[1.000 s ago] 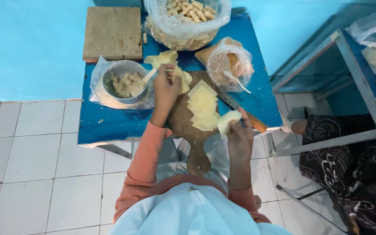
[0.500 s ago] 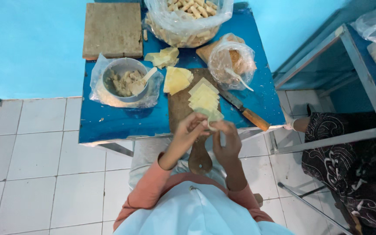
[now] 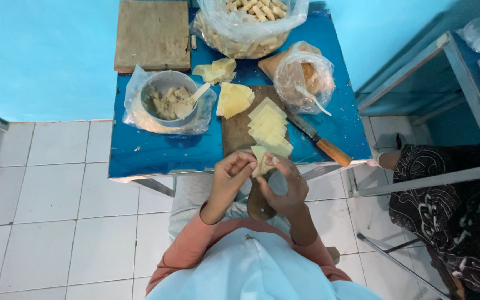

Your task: The person folds thin yellow wrapper slices by hand on a wooden board, then uses a spoon to scoop filling from a plastic container onto the folded pieces, stacking the filled rolls on the board. They repeat the fold-and-fill cycle for several wrappers, occasionally repositioning the stack.

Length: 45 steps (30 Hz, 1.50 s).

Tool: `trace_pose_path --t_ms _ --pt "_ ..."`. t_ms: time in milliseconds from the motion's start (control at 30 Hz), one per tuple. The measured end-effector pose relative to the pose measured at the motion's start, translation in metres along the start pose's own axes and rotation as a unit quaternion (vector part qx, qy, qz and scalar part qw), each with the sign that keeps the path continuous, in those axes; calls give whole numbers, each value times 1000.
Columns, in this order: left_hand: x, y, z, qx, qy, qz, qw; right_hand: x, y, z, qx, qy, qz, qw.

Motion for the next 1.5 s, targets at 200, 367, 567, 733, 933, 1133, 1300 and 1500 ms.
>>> trace_pose_path --t_ms 200,367,567,733,933,1133,1300,1500 --pt "-2 -1 -3 -26 58 -5 998 -9 -10 -6 -16 -42 -47 998" --pt "0 -7 -9 7 84 -17 996 -26 -25 -8 35 -71 -115 990" --pt "-4 -12 -18 167 11 -103 981 -47 -41 -8 165 -120 -210 956" --pt "-5 -8 -16 174 -14 -102 979 -52 -43 -14 141 -120 -231 955" --pt "-8 -8 -14 184 -18 -103 977 -48 -35 -15 187 -102 -223 951" --pt "-7 -3 -10 163 -24 -104 981 -46 -32 -10 246 -53 -223 942" --pt "-8 5 -5 102 -27 -77 991 -39 -34 -12 267 -74 -258 926" --pt "-6 -1 7 -102 -38 12 994 -28 -45 -6 377 9 -416 828"
Point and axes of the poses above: each hand's wrist, its own x-axis towards the middle knuckle, its own z-axis out of the back of the hand, y = z × x, the point moved 2 cm from there along x, towards the middle knuckle, and after that the axes turned 3 degrees about -y, right-handed, at the moved point
